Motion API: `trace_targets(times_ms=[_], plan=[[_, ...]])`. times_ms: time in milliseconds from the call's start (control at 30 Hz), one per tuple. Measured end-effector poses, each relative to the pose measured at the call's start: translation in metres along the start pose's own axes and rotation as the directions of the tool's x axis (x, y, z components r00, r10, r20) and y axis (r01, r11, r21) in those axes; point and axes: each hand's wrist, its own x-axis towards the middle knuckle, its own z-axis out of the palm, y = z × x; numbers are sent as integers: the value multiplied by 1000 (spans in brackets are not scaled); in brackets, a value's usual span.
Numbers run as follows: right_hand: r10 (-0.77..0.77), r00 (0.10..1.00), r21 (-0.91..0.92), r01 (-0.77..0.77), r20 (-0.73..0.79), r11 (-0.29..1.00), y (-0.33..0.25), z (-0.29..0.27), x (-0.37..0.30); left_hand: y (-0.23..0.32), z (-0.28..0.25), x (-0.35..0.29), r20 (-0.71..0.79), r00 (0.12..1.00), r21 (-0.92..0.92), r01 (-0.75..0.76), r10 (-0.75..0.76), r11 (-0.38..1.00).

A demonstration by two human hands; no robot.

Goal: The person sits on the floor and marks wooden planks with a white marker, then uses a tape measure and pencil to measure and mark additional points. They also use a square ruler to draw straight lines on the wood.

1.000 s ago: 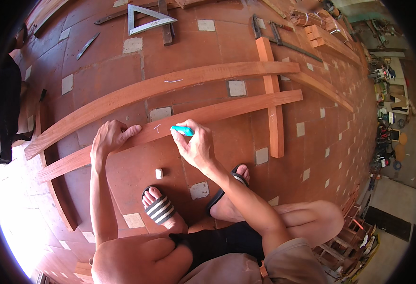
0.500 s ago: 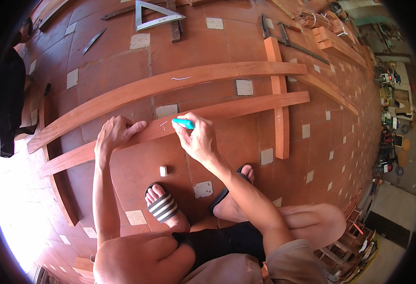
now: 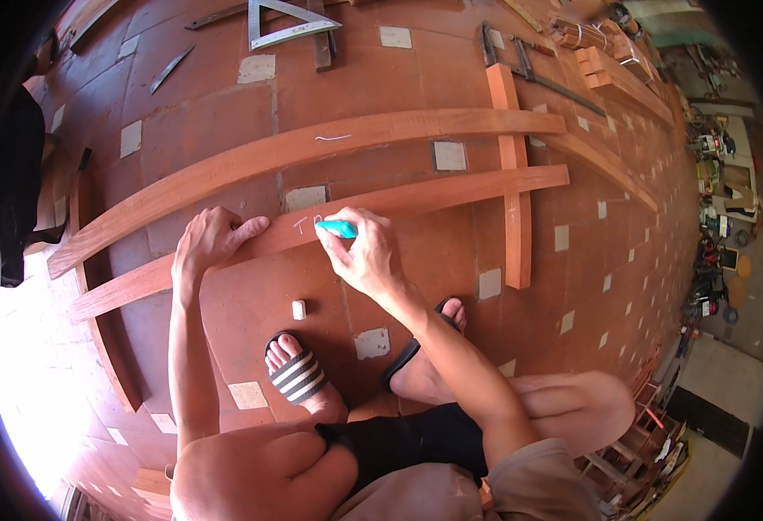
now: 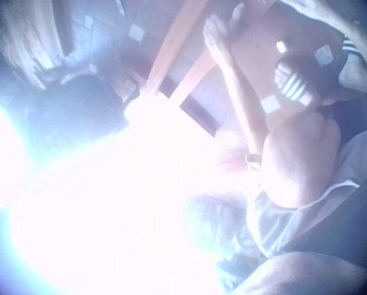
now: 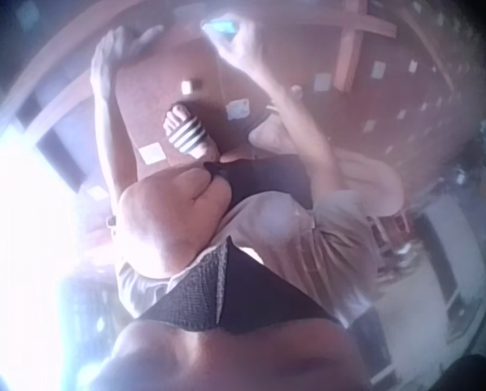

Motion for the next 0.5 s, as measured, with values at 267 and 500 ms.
trace_targets(times_ms=[267, 500], plan=[[-13, 999, 199, 5, 36, 980, -19, 22, -43, 0, -2, -1, 5, 1000, 11, -6, 6, 1000], [-8, 982, 248, -40, 189, 968, -33, 42, -70, 1, -4, 2, 14, 1000, 14, -5, 4, 1000]])
